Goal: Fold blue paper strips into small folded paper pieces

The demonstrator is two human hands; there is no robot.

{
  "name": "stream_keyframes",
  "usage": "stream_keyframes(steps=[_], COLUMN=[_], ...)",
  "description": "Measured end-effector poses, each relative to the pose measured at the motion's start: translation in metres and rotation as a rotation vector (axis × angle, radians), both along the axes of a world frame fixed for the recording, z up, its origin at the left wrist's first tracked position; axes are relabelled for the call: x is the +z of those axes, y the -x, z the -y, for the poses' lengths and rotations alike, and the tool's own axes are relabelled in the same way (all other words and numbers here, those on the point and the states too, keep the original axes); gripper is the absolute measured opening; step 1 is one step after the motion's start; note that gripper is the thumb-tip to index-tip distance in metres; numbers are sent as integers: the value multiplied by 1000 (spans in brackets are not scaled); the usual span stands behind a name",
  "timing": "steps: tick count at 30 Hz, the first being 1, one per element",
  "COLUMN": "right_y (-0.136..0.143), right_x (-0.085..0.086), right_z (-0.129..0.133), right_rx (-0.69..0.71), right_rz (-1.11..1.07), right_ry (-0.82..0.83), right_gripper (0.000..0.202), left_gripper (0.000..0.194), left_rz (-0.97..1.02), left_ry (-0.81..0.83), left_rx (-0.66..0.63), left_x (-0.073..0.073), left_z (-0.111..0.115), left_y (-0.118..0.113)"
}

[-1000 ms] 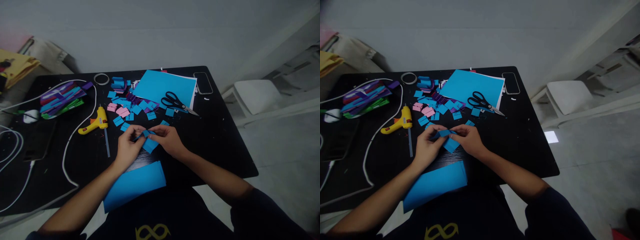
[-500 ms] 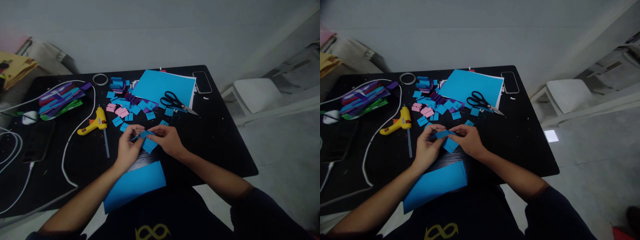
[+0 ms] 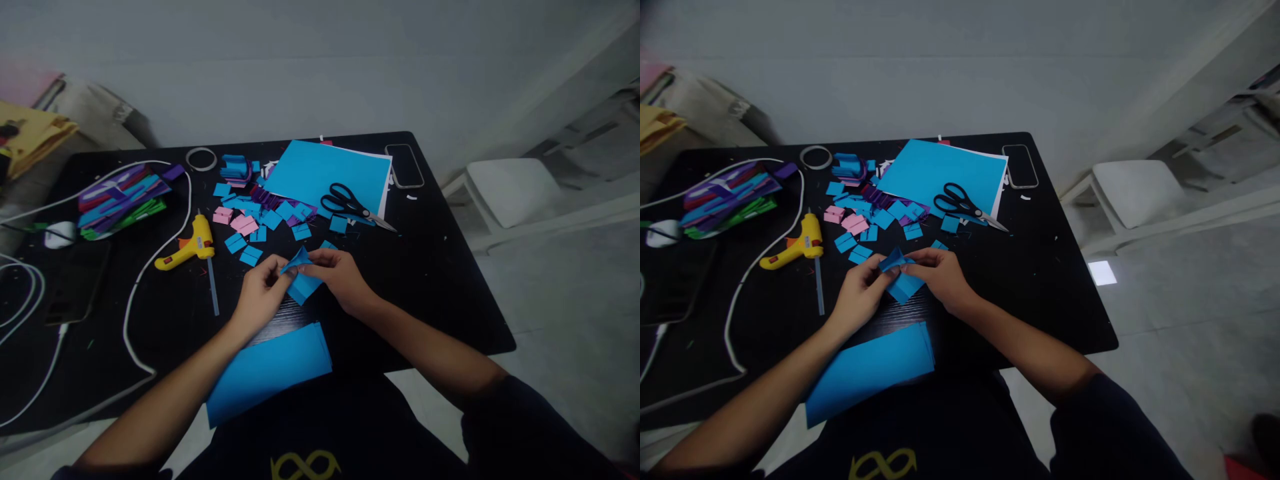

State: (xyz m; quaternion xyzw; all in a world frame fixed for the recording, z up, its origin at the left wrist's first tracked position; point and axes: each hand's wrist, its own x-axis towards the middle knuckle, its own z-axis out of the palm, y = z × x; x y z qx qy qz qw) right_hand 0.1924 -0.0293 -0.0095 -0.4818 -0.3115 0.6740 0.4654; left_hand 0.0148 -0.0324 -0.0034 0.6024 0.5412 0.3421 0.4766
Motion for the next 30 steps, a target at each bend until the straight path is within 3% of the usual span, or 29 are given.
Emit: stream_keyframes(steps=[6, 13, 19, 30], right_y=[-2, 5, 8, 3], right_x=[1, 3, 3, -5], right_z=[-1, 5, 10, 3], right_rx=[18, -1, -57, -39], right_rz=[57, 221, 340, 247], right_ry=[-32, -248, -394, -286], right_gripper=[23, 24, 11, 19], left_gripper=[26, 25, 24, 17], left_rz=[47, 94, 53, 33], left_ry=[78, 59, -13, -1], left_rx=[-26, 42, 26, 18], left_x=[2, -3, -2, -3], left_z=[-3, 0, 6, 6], left_y=[0, -5, -9, -7])
